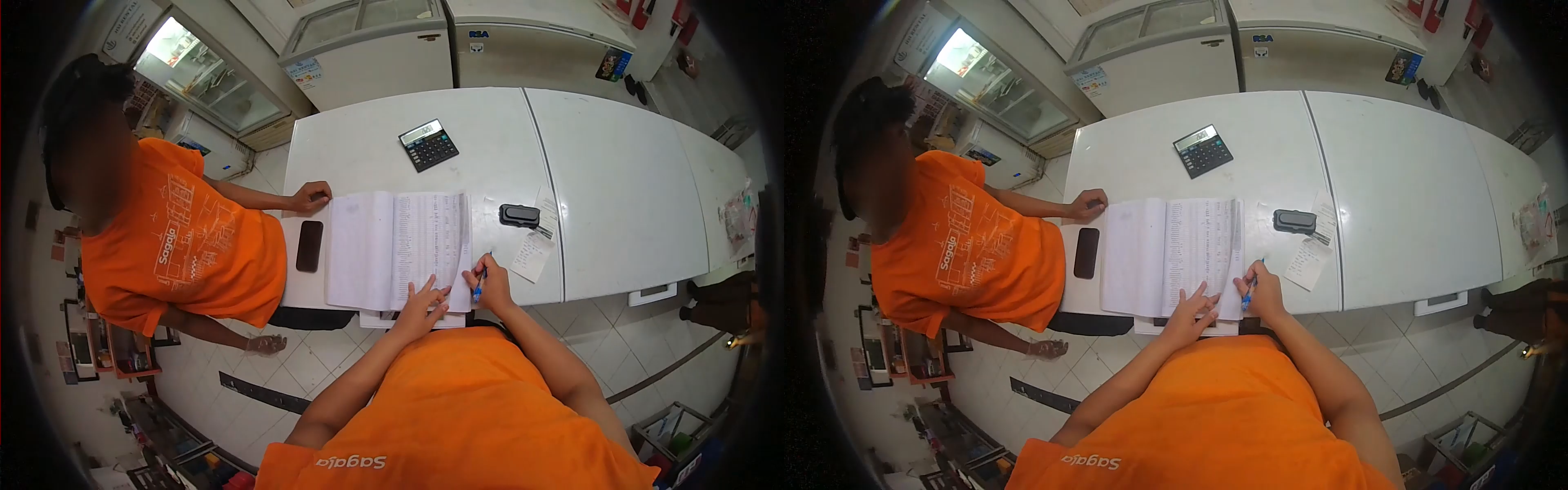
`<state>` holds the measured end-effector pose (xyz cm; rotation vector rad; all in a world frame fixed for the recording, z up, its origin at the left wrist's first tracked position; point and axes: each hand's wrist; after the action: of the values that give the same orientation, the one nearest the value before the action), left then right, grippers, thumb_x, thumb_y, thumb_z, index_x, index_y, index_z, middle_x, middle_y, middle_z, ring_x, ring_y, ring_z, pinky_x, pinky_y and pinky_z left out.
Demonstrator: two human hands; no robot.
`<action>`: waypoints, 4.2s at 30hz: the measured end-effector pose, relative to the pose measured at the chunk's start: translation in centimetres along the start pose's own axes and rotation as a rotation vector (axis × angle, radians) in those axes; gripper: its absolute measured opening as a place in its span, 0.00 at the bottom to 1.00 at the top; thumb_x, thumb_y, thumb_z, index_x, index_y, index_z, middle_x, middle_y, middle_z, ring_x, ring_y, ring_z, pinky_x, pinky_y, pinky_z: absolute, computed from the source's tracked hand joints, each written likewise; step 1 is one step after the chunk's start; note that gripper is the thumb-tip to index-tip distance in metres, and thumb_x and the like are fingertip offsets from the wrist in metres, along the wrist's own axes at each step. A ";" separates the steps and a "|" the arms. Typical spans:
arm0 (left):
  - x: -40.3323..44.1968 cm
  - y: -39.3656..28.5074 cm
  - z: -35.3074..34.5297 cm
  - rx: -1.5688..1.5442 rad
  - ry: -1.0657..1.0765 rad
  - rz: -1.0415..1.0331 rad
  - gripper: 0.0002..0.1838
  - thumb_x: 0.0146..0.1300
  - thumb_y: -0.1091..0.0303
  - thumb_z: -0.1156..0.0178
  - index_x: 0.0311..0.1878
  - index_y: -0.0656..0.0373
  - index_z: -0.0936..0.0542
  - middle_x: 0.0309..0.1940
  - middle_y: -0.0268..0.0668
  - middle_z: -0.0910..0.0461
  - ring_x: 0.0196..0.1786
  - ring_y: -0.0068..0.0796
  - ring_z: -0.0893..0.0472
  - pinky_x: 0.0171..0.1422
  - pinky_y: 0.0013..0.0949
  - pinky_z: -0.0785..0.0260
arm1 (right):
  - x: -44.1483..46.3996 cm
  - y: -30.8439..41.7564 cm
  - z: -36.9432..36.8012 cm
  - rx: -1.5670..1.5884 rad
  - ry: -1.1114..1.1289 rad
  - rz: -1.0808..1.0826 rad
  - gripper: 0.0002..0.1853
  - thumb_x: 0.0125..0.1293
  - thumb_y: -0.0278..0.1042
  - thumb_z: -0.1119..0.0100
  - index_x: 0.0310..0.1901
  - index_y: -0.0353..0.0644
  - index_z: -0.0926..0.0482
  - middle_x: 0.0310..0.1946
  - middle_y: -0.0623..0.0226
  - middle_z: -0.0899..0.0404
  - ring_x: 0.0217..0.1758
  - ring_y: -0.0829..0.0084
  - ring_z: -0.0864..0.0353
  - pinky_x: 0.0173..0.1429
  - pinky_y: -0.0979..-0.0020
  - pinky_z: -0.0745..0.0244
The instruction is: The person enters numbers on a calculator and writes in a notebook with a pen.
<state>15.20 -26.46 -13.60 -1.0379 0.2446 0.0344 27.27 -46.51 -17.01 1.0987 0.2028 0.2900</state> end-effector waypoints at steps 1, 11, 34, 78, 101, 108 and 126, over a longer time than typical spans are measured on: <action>-0.1 0.3 0.1 -0.040 -0.007 0.021 0.10 0.74 0.61 0.36 0.44 0.58 0.21 0.69 0.45 0.19 0.84 0.57 0.39 0.84 0.75 0.72 | 0.0 0.0 0.0 0.005 0.002 -0.007 0.18 0.62 0.34 0.23 0.37 0.40 0.28 0.26 0.56 0.16 0.29 0.55 0.15 0.36 0.60 0.22; 5.1 1.0 4.1 0.119 -0.300 -0.029 0.09 0.64 0.70 0.32 0.36 0.63 0.23 0.81 0.61 0.40 0.46 0.44 0.16 0.53 0.40 0.24 | 0.0 -0.2 -0.2 -0.021 0.006 -0.006 0.18 0.62 0.35 0.23 0.37 0.40 0.28 0.26 0.57 0.16 0.28 0.55 0.16 0.35 0.59 0.23; -6.3 6.1 9.1 -0.540 -0.970 0.436 0.06 0.75 0.72 0.39 0.45 0.61 0.27 0.30 0.34 0.21 0.25 0.24 0.18 0.23 0.29 0.30 | -0.1 -0.2 0.3 0.009 0.011 0.036 0.18 0.63 0.35 0.24 0.36 0.40 0.28 0.21 0.58 0.23 0.24 0.58 0.20 0.33 0.61 0.27; 2.5 -0.8 -1.4 0.542 -0.311 0.025 0.49 0.70 0.50 0.34 0.84 0.67 0.46 0.86 0.57 0.56 0.88 0.60 0.59 0.85 0.71 0.69 | 0.4 -0.6 -0.1 0.139 0.050 -0.146 0.19 0.66 0.37 0.25 0.35 0.39 0.30 0.22 0.59 0.19 0.24 0.65 0.19 0.32 0.65 0.25; -5.6 5.6 12.1 -0.463 -0.669 0.650 0.32 0.64 0.68 0.25 0.69 0.57 0.29 0.51 0.40 0.17 0.49 0.35 0.15 0.55 0.39 0.21 | 2.8 2.6 4.3 -0.224 0.123 0.045 0.16 0.66 0.30 0.28 0.40 0.39 0.30 0.26 0.54 0.22 0.29 0.52 0.21 0.37 0.57 0.27; -4.8 6.0 15.6 0.601 -0.468 0.199 0.37 0.52 0.70 0.27 0.69 0.55 0.25 0.66 0.56 0.25 0.68 0.55 0.24 0.71 0.54 0.31 | 6.5 6.5 0.7 0.288 0.143 0.029 0.13 0.79 0.40 0.46 0.55 0.40 0.27 0.29 0.57 0.21 0.32 0.64 0.18 0.37 0.63 0.26; -3.3 13.0 18.0 0.610 -0.243 -0.208 0.35 0.64 0.38 0.39 0.64 0.57 0.21 0.82 0.54 0.41 0.83 0.62 0.41 0.82 0.63 0.47 | 12.6 5.4 -9.2 0.192 -0.156 -0.010 0.09 0.61 0.29 0.31 0.38 0.32 0.14 0.28 0.58 0.12 0.30 0.75 0.14 0.39 0.72 0.21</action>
<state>13.41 -4.15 -15.18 -0.4403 -0.0779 -0.0973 35.62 -32.31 -16.43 1.3037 0.0987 0.1773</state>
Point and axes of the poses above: each hand's wrist, its own x-axis towards the middle knuckle, its own z-axis out of the back of the hand, y = z × x
